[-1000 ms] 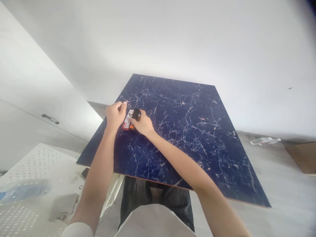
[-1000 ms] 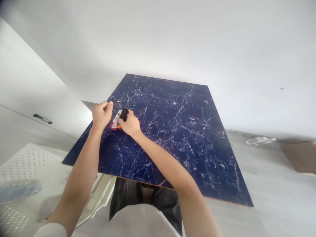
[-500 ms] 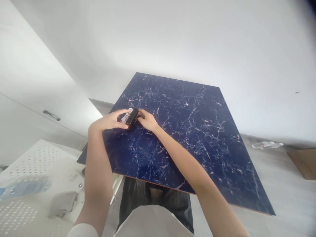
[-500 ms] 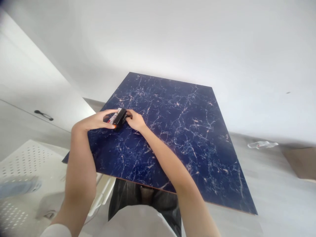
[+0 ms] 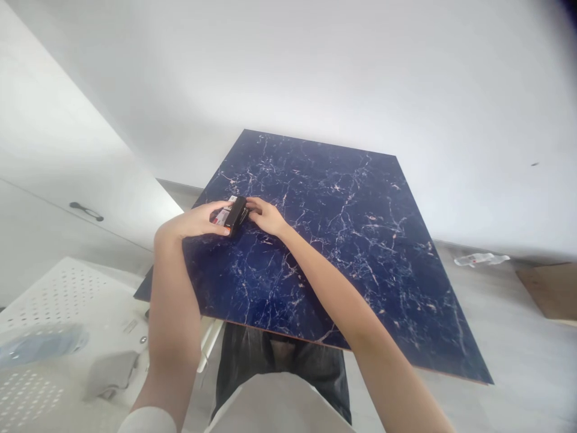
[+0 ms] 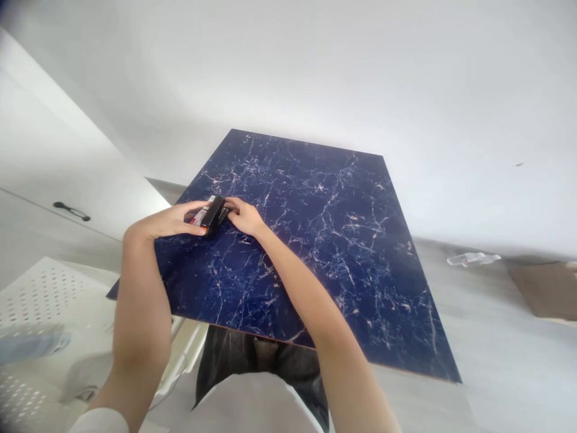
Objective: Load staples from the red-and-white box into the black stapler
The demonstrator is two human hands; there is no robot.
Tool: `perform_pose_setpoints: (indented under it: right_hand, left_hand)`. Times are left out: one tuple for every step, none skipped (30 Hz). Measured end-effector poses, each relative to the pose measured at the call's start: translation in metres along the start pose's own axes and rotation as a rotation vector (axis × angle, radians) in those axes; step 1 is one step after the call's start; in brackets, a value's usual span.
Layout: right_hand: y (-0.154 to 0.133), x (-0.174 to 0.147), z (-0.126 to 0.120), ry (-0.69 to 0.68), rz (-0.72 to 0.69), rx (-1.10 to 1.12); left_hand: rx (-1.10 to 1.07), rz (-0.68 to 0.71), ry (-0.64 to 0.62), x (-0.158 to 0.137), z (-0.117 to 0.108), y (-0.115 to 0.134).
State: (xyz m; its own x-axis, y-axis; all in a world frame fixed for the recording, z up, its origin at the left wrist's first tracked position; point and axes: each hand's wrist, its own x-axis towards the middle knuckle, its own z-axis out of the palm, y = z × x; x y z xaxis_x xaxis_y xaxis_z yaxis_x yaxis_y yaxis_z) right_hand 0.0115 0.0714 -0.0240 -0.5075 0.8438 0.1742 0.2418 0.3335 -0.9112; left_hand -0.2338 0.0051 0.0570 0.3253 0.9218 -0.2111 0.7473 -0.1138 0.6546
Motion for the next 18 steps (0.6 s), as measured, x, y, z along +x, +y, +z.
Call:
perform_pose_setpoints:
  right_hand:
    - [0.000, 0.000, -0.001, -0.015, -0.007, -0.003]
    - [0.000, 0.001, -0.001, -0.031, -0.010, -0.005]
    - [0.000, 0.002, 0.000, -0.039, -0.005, -0.007]
    - [-0.001, 0.002, 0.000, -0.038, 0.006, -0.008]
    - [-0.002, 0.002, 0.001, -0.025, 0.021, -0.009]
    - [-0.004, 0.001, 0.001, -0.003, 0.039, -0.013]
    - [-0.007, -0.002, 0.001, 0.024, 0.058, -0.022]
    - [-0.009, -0.007, -0.001, 0.050, 0.074, -0.038]
    - [-0.012, -0.013, -0.004, 0.069, 0.082, -0.060]
    - [-0.014, -0.023, -0.009, 0.079, 0.079, -0.084]
    - [-0.017, -0.034, -0.016, 0.081, 0.066, -0.110]
    - [-0.018, -0.047, -0.025, 0.073, 0.039, -0.135]
    - [-0.019, -0.063, -0.035, 0.060, 0.009, -0.156]
    - [-0.019, -0.078, -0.047, 0.043, -0.002, -0.181]
    - [-0.018, -0.095, -0.059, 0.032, 0.000, -0.210]
    - [-0.017, -0.110, -0.072, 0.031, 0.004, -0.237]
    - [-0.015, -0.125, -0.084, 0.039, 0.017, -0.256]
    - [-0.012, -0.138, -0.095, 0.055, 0.039, -0.269]
  left_hand:
    - [-0.004, 0.004, 0.004, 0.001, 0.000, -0.001]
    - [-0.006, 0.004, 0.007, 0.001, 0.001, -0.001]
    - [-0.005, 0.004, 0.010, 0.001, 0.001, -0.002]
    - [-0.003, 0.002, 0.012, 0.001, 0.000, -0.003]
    - [-0.002, -0.001, 0.016, 0.001, 0.000, -0.004]
    - [-0.002, -0.001, 0.019, 0.000, 0.000, -0.004]
    - [-0.004, 0.002, 0.020, 0.000, 0.000, -0.004]
    - [-0.009, 0.009, 0.025, 0.000, 0.000, -0.003]
    - [-0.015, 0.020, 0.042, 0.001, 0.001, -0.002]
    - [-0.022, 0.032, 0.085, 0.002, 0.002, 0.001]
    - [-0.029, 0.045, 0.161, 0.005, 0.005, 0.005]
    - [-0.034, 0.056, 0.268, 0.008, 0.008, 0.009]
    - [-0.035, 0.067, 0.397, 0.012, 0.011, 0.014]
    - [-0.025, 0.081, 0.526, 0.016, 0.016, 0.019]
    - [-0.004, 0.103, 0.636, 0.020, 0.020, 0.024]
    - [0.029, 0.138, 0.713, 0.025, 0.025, 0.029]
    - [0.070, 0.184, 0.762, 0.029, 0.029, 0.034]
    - [0.113, 0.233, 0.790, 0.032, 0.034, 0.039]
